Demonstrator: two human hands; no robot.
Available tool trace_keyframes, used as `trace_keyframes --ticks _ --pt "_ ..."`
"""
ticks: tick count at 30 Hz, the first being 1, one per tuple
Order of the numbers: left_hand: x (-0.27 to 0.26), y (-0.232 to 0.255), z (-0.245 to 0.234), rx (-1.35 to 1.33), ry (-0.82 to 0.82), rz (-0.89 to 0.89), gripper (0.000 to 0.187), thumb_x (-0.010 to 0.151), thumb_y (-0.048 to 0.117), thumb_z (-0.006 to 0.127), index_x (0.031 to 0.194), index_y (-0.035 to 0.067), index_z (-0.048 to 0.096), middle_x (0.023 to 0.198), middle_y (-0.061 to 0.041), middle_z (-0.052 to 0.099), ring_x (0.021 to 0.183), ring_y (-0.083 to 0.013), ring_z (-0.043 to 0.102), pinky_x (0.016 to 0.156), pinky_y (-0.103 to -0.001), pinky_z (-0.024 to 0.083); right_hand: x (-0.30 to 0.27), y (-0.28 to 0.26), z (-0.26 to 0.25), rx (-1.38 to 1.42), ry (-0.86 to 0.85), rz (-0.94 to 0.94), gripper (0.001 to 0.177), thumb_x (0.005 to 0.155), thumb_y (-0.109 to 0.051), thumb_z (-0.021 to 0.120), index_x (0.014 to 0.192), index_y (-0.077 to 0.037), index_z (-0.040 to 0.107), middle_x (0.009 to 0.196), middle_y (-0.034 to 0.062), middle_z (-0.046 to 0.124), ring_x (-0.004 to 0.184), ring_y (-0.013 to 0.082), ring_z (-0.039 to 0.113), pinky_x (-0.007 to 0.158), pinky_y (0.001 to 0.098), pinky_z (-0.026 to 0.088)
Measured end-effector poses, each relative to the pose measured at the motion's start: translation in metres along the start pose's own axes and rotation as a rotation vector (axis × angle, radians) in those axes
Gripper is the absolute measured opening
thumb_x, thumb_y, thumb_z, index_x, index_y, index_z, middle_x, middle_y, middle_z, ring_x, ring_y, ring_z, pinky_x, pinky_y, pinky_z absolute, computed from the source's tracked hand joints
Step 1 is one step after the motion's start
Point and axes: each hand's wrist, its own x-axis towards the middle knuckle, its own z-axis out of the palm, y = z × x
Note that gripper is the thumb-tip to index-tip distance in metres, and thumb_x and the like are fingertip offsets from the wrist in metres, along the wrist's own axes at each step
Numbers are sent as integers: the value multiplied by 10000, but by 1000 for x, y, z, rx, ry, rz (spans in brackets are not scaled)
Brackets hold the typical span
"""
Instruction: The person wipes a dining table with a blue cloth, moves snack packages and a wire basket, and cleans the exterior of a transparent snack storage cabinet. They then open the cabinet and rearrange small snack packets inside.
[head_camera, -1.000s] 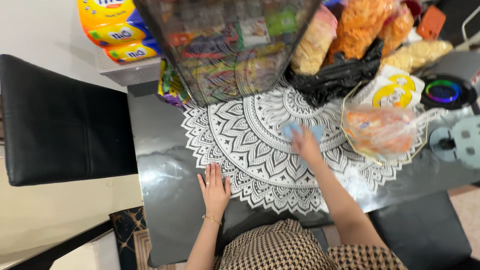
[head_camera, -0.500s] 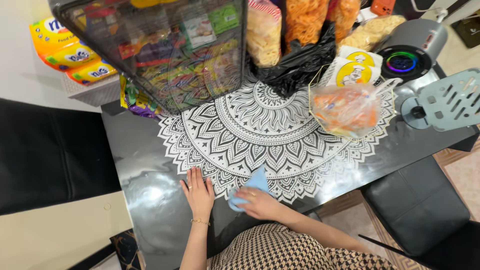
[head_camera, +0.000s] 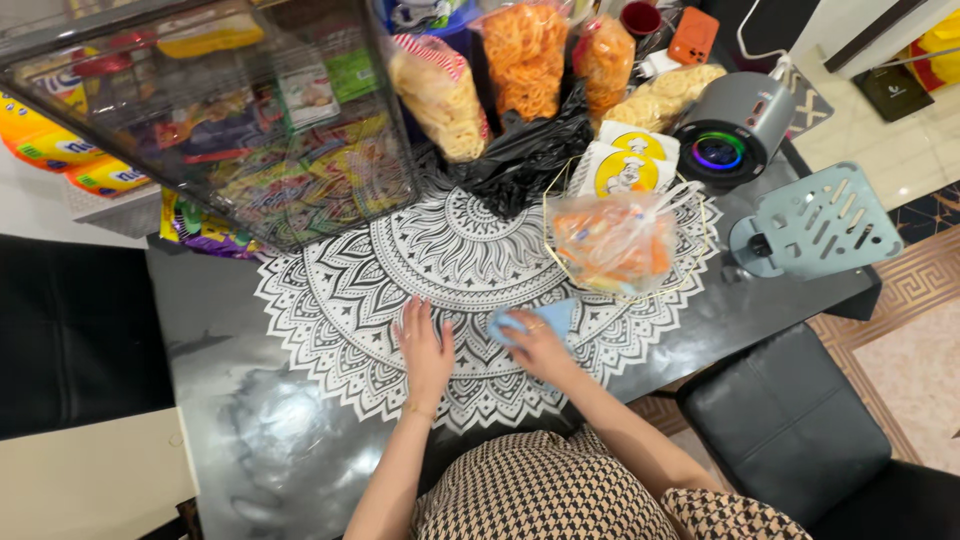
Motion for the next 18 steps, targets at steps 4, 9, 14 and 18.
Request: trace_keyframes --ticks 4,9,14,18 --pt "54 50 41 -225 7 70 589 1013 300 576 1466 -58 458 1452 -286 538 1345 -449 505 1125 -537 370 7 -18 -25 156 -85 -174 383 893 -178 738 1244 -45 660 1409 221 543 1304 421 532 1079 501 443" --pt "96 79 109 -362 -348 -175 709 965 437 626 1477 -27 469 1140 -245 706 1027 -391 702 866 -426 552 -16 11 -67 180 81 -91 299 937 -166 714 1229 -105 698 1414 147 599 1280 336 608 1052 417 513" --pt "100 103 182 -805 -638 -321 643 984 410 686 1426 -9 479 1018 -124 686 844 -208 669 722 -385 559 -34 97 -140 -223 742 137 218 966 -61 743 1170 4 701 1229 128 700 1162 239 669 957 394 563" --pt "97 122 210 -1115 -632 -529 396 978 175 567 1359 87 502 1017 -68 694 771 -171 717 616 -363 640 -42 148 -197 -364 872 364 240 1011 -123 672 1219 -30 594 1139 136 638 1015 348 617 857 443 479"
